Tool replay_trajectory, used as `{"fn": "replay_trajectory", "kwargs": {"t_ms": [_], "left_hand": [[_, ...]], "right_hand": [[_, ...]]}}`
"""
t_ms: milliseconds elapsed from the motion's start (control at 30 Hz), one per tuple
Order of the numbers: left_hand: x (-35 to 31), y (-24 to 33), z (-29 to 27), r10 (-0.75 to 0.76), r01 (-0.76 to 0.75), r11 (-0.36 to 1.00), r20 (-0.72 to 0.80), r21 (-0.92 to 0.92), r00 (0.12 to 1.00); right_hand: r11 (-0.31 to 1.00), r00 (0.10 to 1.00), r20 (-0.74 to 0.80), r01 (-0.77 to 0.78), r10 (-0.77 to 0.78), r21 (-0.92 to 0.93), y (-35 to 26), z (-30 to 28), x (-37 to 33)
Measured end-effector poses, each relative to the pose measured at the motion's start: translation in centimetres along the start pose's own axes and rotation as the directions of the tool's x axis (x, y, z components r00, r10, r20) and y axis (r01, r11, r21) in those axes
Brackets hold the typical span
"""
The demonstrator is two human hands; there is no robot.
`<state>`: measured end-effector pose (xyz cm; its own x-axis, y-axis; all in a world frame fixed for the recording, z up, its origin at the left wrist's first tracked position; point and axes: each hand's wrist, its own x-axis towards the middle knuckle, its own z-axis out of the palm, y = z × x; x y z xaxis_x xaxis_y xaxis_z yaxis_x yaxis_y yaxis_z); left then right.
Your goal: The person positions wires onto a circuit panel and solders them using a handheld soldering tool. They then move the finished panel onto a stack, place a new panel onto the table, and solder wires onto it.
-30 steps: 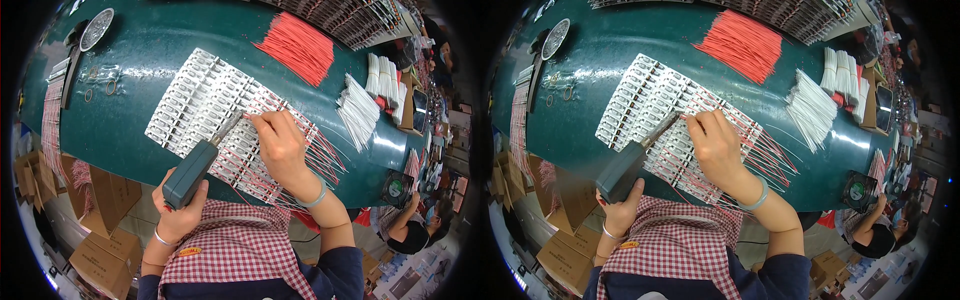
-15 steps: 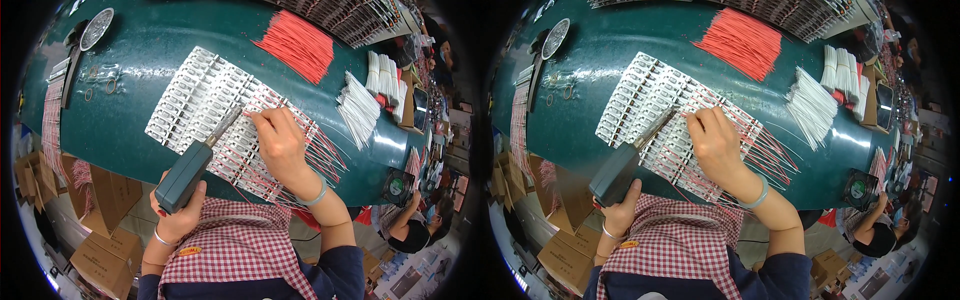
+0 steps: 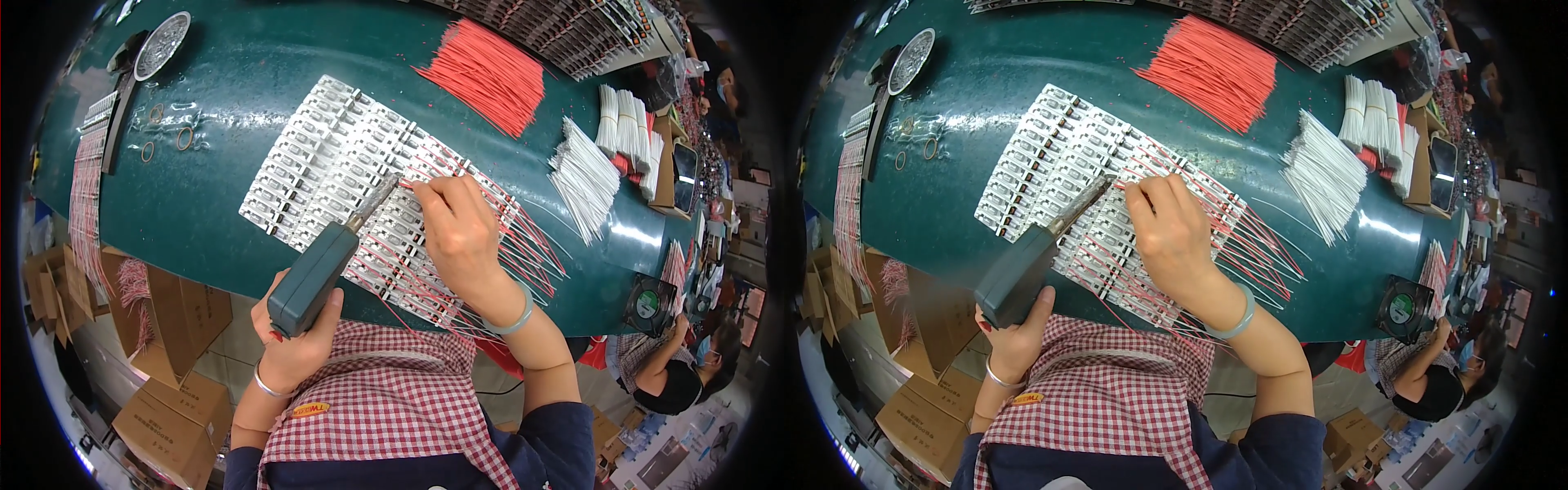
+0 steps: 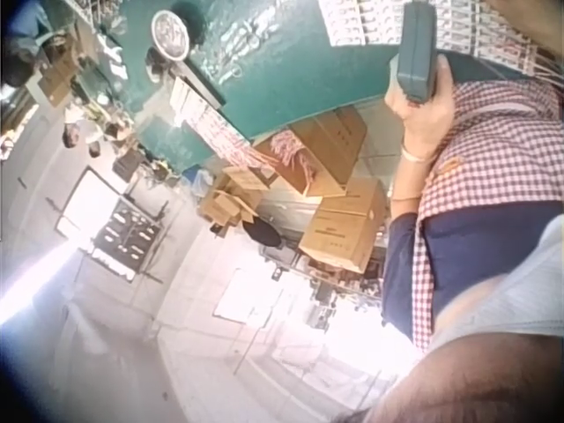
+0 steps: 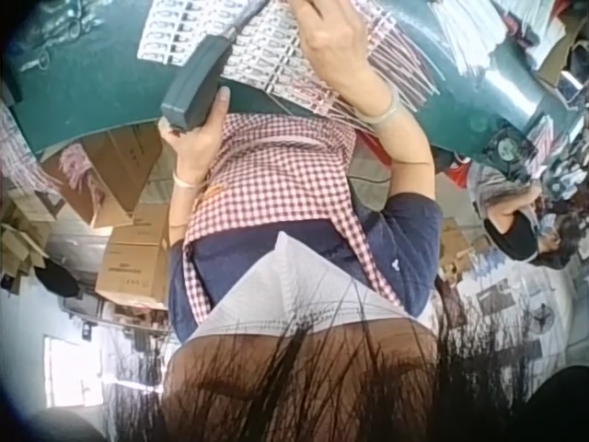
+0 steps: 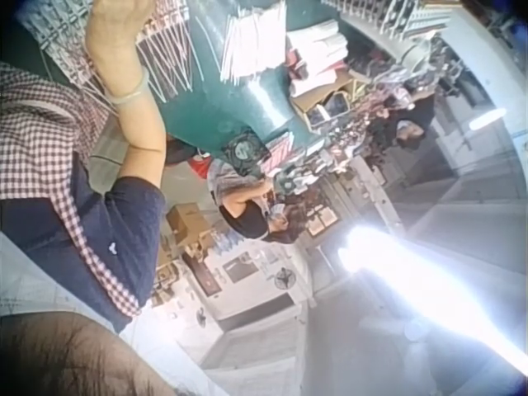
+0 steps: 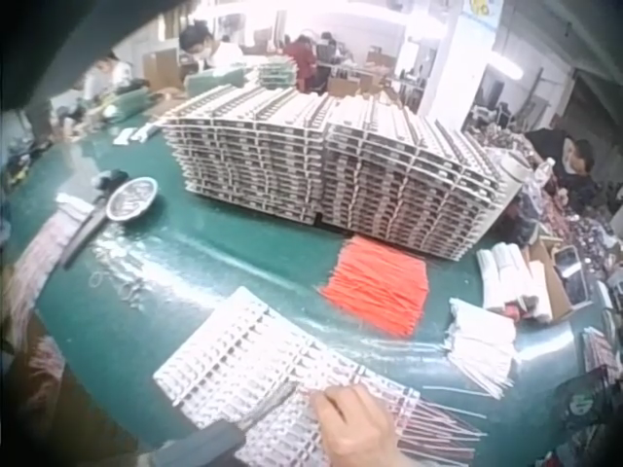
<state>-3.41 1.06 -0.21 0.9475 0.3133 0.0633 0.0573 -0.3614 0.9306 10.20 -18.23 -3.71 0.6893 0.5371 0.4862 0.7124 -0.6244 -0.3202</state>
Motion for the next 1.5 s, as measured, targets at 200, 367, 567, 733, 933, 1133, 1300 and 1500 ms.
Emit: {"fn": "replay_trajectory", "kwargs": {"t_ms": [200,367,567,733,933,1133,1300,1500], "left_hand": [[0.0,-0.1,0.1,0.005,-0.006,1.0,0.038,0.022,0.999],[0.1,-0.1,0.0,0.033,-0.035,0.998,0.042,0.056,0.999],[-0.2,0.0,-0.3,0.042,-0.042,0.996,0.009,0.085,0.999],[-0.7,-0.3,-0.5,0.047,-0.047,0.994,-0.004,0.098,0.999],[-1.2,-0.6,-1.0,0.013,-0.012,0.997,-0.006,0.082,1.0],[-1.2,-0.4,-0.9,-0.018,0.018,0.999,0.002,0.045,1.0],[-1.1,-0.4,-0.8,-0.01,0.009,0.999,0.006,0.041,1.0],[-1.0,-0.5,-0.7,0.023,-0.024,0.999,0.024,0.041,0.999]], "right_hand": [[1.0,1.0,-0.014,-0.025,0.025,0.006,-0.3,-0.1,0.2],[1.0,0.999,-0.013,-0.029,0.029,0.009,-0.3,-0.2,0.3],[0.999,0.999,-0.006,-0.038,0.038,0.011,-0.4,-0.2,0.3],[0.999,0.999,-0.018,-0.036,0.036,0.003,-0.4,-0.3,0.3],[0.999,0.998,-0.055,-0.004,0.006,0.036,-1.0,-0.4,0.0],[0.997,0.999,-0.012,-0.029,0.03,0.076,-1.1,-0.3,-0.3],[0.996,1.0,-0.013,-0.025,0.026,0.082,-1.0,-0.2,-0.3],[0.996,0.999,-0.002,-0.033,0.034,0.082,-1.1,-0.2,-0.4]]}}
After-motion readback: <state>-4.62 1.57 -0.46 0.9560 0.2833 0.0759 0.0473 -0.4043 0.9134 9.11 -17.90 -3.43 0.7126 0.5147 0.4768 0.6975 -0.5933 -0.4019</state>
